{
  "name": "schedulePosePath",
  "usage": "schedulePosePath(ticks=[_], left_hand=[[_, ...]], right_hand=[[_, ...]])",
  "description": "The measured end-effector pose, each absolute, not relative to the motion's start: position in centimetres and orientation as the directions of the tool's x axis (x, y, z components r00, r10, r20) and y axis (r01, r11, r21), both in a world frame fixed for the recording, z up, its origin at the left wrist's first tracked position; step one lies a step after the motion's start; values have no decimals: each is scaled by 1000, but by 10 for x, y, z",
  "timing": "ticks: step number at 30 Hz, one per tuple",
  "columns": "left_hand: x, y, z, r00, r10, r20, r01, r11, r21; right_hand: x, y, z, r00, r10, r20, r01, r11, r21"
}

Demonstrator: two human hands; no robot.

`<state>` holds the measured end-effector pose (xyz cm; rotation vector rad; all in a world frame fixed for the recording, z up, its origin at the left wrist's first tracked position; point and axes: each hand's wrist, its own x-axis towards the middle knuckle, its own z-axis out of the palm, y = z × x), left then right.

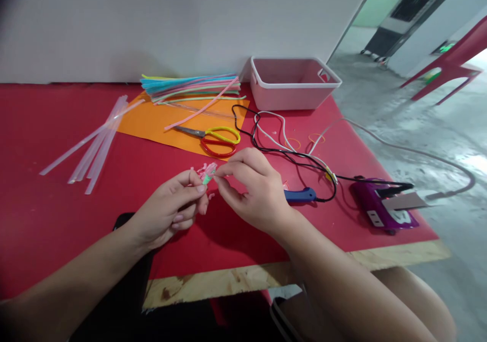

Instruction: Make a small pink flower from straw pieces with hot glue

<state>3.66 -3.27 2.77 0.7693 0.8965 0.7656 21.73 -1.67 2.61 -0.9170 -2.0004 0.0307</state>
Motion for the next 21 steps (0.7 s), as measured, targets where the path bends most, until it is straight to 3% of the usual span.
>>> schedulePosePath(ticks=[14, 21], left_hand=[[36, -33, 28, 427, 813, -396, -190, 509, 840], [36, -34, 27, 439, 812, -383, -213, 509, 834]], right_hand=[[217, -17, 25, -300, 647, 702, 590, 703, -396], [220, -16, 22, -381, 626, 681, 599, 728, -333]])
